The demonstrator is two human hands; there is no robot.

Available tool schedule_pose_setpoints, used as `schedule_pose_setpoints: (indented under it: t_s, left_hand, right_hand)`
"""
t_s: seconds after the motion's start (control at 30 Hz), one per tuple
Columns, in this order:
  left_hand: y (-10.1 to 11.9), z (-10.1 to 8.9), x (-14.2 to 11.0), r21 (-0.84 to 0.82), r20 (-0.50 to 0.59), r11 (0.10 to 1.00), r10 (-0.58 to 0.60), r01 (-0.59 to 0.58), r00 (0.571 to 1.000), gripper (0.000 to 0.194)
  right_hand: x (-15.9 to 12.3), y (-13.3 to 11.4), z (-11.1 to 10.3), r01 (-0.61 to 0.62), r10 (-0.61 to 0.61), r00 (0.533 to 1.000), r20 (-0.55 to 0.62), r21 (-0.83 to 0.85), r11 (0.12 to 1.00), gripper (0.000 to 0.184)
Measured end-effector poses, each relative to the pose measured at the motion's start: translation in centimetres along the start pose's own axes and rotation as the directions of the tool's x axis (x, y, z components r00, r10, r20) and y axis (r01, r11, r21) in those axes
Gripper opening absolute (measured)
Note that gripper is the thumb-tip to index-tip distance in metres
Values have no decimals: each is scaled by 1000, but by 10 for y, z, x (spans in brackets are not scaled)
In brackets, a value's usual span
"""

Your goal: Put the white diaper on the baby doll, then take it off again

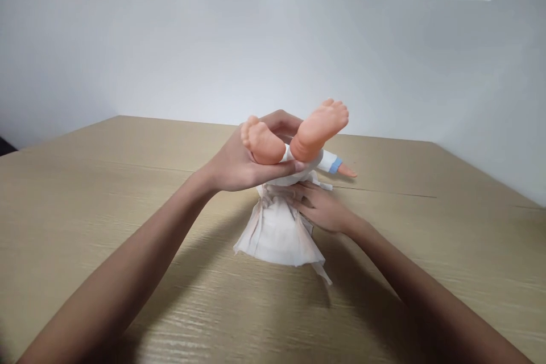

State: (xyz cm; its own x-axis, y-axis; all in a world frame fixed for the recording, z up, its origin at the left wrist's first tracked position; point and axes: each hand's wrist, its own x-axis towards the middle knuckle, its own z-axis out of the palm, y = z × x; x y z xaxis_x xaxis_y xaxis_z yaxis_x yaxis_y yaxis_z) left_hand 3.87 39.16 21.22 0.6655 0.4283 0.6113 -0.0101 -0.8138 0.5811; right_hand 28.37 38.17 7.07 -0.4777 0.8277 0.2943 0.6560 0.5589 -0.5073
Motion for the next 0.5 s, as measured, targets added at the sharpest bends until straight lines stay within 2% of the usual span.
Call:
schedule_pose_setpoints:
  t_s: [0.07,0.13,0.2,0.27,0.3,0.37,0.5]
  left_hand:
    - [1,3,-1,-23,17,1000,-16,16,1000,37]
    - [1,7,-3,-34,30,999,-25,26,999,38]
    - [3,13,-6,-23,43,999,-36,37,998,37]
    - [5,19,-9,7,57,998,-62,62,996,38]
    - [7,22,-11,20,66,997,-80,78,995,38]
    - [10,28,-16,39,92,993,-116,112,989,39]
    - [15,37,-26,44,135,990,-139,134,981,39]
  right_hand:
    - [-24,-16,-8,-65,70,992,-107,58,996,29]
    - [-44,-30,-11,-136,170,942,-289,132,982,27]
    - [-57,-44,-10,-118,187,861,-473,172,978,38]
    - [-63,-56,-8,-26,115,804,-583,159,987,59]
    - [-63,-62,-7,14,77,796,-601,145,989,70]
    - [-60,-71,-7,39,46,815,-578,134,990,84]
    - [-53,-74,-10,45,26,869,-495,131,990,81]
